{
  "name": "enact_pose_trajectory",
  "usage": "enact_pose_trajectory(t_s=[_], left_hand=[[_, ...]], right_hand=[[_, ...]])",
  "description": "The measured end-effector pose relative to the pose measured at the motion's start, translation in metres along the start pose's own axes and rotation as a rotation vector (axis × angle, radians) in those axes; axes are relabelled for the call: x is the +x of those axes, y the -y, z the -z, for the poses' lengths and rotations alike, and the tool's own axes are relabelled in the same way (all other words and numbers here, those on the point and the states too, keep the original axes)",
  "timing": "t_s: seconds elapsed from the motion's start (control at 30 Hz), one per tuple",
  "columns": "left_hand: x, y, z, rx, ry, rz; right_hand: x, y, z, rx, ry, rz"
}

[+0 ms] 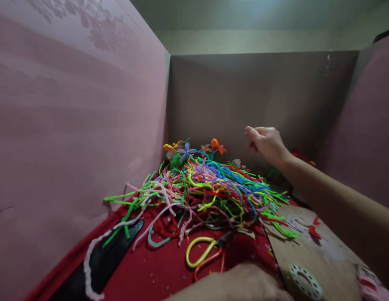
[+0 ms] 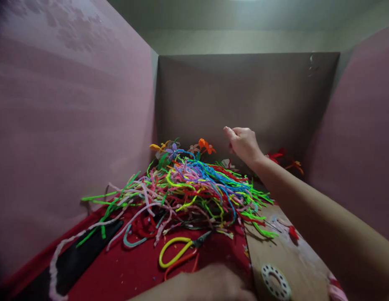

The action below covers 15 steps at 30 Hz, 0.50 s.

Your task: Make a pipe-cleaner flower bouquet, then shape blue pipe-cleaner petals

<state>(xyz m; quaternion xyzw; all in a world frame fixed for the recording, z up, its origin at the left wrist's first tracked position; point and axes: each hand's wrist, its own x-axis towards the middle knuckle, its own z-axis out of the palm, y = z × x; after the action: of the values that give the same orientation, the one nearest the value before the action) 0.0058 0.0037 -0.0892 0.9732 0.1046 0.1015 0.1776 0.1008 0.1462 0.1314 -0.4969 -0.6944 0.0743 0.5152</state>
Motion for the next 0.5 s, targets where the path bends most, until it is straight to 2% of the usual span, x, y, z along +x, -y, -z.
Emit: enact_pose_trajectory(t_s=[0.07, 0.13, 0.17, 0.23, 0.3, 0.33, 0.4, 0.5], left_hand=[[0.002, -0.009, 0.004, -0.009, 0.016, 0.058], [0.001, -0.02, 0.011, 0.012, 0.029, 0.106], [0.0, -0.024, 0.016, -0.03, -0.064, 0.128], [-0.003, -0.026, 0.028, -0.214, -0.341, 0.177], [-0.006, -0.021, 0.04, -0.37, -0.614, 0.354], [-0.008, -0.017, 0.046, -0.386, -0.682, 0.416], [-0.011, -0.007, 0.054, -0.402, -0.738, 0.494], [-0.015, 0.002, 0.061, -0.396, -0.719, 0.551]], right_hand=[[-0.028, 0.016, 0.021, 0.125, 0.024, -0.013], [-0.059, 0.031, 0.04, 0.268, -0.034, -0.011], [-0.074, 0.036, 0.048, 0.304, -0.067, -0.005], [-0.104, 0.043, 0.06, 0.401, -0.16, 0.026], [-0.132, 0.041, 0.067, 0.445, -0.245, 0.061], [-0.145, 0.037, 0.068, 0.437, -0.287, 0.049], [-0.164, 0.024, 0.065, 0.41, -0.298, -0.008], [-0.181, 0.002, 0.052, 0.395, -0.304, -0.073]])
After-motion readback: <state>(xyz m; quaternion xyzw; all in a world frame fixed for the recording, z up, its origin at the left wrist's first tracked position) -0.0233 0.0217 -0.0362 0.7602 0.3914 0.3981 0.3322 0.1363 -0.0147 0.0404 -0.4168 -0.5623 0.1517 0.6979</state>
